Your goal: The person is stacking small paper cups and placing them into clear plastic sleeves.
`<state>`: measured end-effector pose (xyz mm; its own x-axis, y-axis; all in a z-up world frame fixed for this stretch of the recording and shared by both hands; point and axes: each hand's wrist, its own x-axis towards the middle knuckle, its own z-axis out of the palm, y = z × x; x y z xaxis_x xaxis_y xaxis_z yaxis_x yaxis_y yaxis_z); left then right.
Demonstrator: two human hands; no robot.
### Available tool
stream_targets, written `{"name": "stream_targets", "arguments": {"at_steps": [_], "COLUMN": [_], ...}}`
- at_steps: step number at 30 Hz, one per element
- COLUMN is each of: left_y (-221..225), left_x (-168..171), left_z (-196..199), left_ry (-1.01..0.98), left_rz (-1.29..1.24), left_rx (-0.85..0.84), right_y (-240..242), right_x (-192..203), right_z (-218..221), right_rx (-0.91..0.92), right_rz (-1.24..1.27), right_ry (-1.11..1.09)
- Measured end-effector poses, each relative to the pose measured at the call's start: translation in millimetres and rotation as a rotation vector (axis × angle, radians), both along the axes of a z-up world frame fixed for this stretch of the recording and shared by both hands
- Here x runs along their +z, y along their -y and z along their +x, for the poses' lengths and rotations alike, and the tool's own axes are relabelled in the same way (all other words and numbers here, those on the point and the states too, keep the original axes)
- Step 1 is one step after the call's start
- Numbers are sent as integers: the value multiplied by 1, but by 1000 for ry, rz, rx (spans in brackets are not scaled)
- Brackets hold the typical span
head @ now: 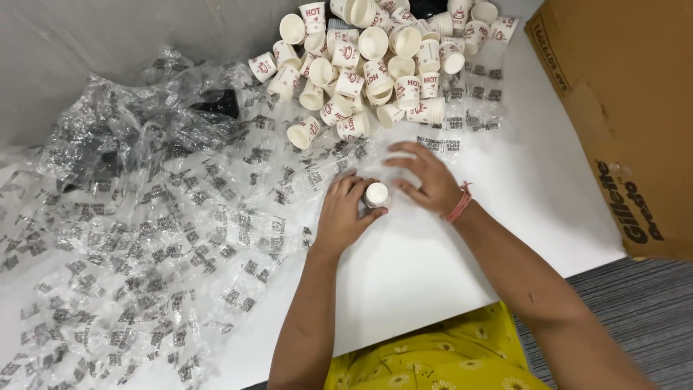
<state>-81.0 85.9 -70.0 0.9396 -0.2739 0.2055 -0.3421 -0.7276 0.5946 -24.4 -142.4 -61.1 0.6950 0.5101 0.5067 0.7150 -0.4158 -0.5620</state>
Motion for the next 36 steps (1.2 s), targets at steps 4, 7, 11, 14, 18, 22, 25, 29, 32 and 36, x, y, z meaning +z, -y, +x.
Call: {"name": "stream_targets", "arguments": {"at_steps": [4,7,11,14,18,22,25,29,32,36], "left_y": [1,1,-1,0,-3,2,7,13,12,8], "left_x": [-2,-4,3,5,10,-7,-2,10,-9,-19], "left_z": [-2,-7,-1,-5,-8,-7,-10,-11,-14,-12], "left_ry": [-10,6,63,86,-53,-54,-10,87,74,151], "left_rz": [-32,-37,-21,-60,-260,-458,-744,-892,-831,-724], "left_rx": [50,41,17,20,65,86,84,-61,-55,-25], "right_y": [20,31,25,16,17,1,-15,-14,-11,-14], "right_x": [-14,-11,-7,-2,-23,-20,-14,-32,-48,-31], "right_z": [21,28,41,42,46,20,-2,0,-4,-11], "right_rx": [-436,-549,-548,-585,-579,-215,174,419,379,305], "right_rz": [120,134,80,34,255,817,1095,959,782,666], "right_ry": [65,74,-19,-97,-169,-337,-626,-884,-812,-488]}}
